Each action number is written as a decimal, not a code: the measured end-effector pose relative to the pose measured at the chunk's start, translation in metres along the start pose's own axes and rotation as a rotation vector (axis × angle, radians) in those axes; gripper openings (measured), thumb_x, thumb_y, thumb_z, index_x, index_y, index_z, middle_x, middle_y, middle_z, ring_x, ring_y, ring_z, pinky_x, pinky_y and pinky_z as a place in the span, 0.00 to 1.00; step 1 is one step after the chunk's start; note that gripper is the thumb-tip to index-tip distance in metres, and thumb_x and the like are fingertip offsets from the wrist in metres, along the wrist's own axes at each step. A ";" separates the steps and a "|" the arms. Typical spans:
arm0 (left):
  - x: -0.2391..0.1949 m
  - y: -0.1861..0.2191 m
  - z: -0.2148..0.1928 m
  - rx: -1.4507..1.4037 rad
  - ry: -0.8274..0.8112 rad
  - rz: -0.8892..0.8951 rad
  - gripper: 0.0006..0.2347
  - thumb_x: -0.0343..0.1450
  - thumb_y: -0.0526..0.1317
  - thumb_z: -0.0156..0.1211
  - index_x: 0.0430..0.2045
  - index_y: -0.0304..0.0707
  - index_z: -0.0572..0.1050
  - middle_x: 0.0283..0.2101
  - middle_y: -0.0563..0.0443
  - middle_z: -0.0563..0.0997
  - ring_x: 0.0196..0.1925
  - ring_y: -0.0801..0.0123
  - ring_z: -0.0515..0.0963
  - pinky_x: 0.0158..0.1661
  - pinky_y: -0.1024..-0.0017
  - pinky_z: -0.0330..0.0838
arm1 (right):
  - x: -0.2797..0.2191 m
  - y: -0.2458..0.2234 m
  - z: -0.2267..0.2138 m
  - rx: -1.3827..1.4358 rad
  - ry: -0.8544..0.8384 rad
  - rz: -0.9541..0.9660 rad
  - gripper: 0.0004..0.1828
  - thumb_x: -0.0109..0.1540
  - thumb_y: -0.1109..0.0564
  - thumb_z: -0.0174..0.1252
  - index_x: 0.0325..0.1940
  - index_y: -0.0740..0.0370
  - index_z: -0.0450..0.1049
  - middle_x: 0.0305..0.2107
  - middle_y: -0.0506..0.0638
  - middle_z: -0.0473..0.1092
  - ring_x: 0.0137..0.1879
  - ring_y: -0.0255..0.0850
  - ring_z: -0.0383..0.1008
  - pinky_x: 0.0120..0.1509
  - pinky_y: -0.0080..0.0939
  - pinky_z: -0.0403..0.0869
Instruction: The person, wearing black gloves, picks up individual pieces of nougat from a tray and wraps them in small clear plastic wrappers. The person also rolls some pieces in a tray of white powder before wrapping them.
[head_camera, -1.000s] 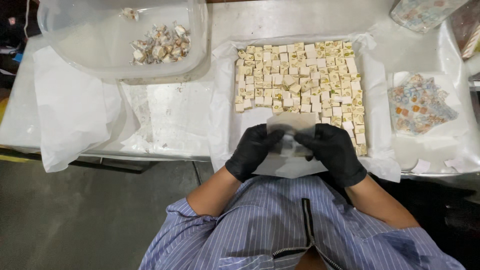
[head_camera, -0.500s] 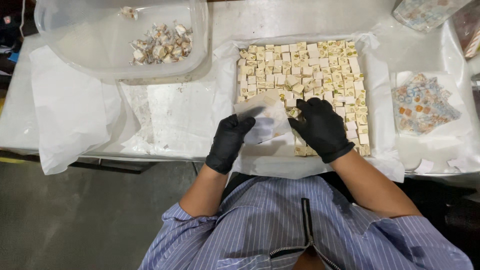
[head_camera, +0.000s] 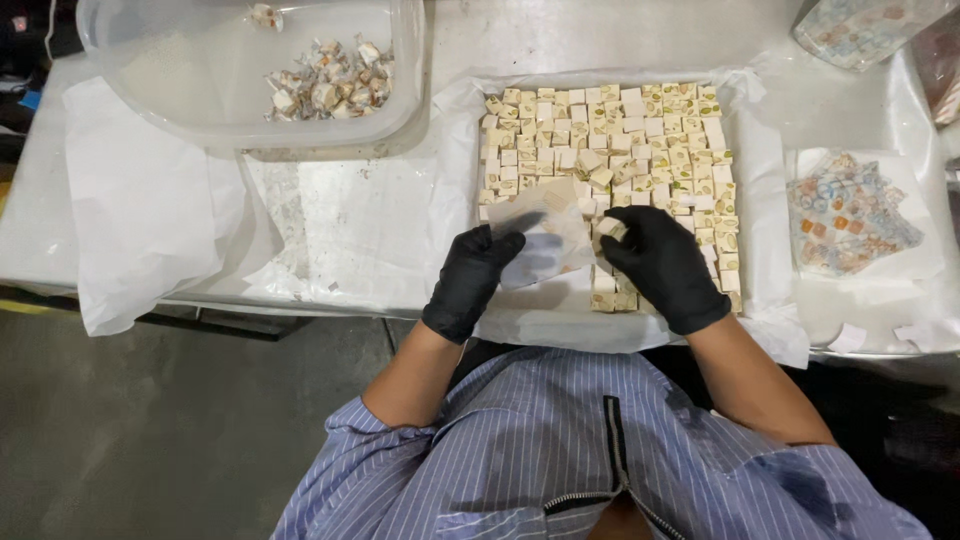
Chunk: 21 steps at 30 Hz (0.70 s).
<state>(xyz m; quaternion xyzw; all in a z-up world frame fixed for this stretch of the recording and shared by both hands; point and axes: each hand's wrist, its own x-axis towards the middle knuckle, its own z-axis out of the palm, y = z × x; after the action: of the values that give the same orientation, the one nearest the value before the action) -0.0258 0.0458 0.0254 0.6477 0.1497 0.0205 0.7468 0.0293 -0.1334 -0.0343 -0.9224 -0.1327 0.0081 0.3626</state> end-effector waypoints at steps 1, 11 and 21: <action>-0.001 -0.001 0.001 -0.002 0.004 -0.001 0.08 0.59 0.35 0.59 0.07 0.39 0.68 0.09 0.55 0.67 0.12 0.81 0.63 0.19 0.87 0.57 | -0.003 0.003 -0.004 -0.001 -0.004 -0.002 0.20 0.51 0.47 0.58 0.43 0.55 0.68 0.25 0.49 0.66 0.36 0.43 0.68 0.40 0.45 0.68; -0.007 -0.008 0.024 -0.038 -0.203 -0.008 0.07 0.60 0.36 0.58 0.10 0.38 0.70 0.11 0.55 0.68 0.14 0.81 0.66 0.19 0.87 0.60 | -0.033 -0.024 -0.029 0.196 0.290 -0.508 0.23 0.45 0.61 0.64 0.44 0.62 0.70 0.27 0.52 0.66 0.30 0.44 0.67 0.33 0.39 0.68; -0.004 -0.016 0.035 -0.047 -0.333 0.026 0.06 0.62 0.35 0.56 0.14 0.35 0.72 0.13 0.50 0.71 0.15 0.79 0.69 0.19 0.86 0.63 | -0.026 -0.004 -0.014 -0.024 0.418 -0.720 0.19 0.48 0.58 0.62 0.43 0.60 0.71 0.28 0.54 0.65 0.33 0.48 0.67 0.34 0.42 0.68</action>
<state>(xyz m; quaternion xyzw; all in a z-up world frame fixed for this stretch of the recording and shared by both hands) -0.0240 0.0090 0.0147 0.6264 0.0151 -0.0739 0.7758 0.0046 -0.1467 -0.0230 -0.8032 -0.3703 -0.3082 0.3505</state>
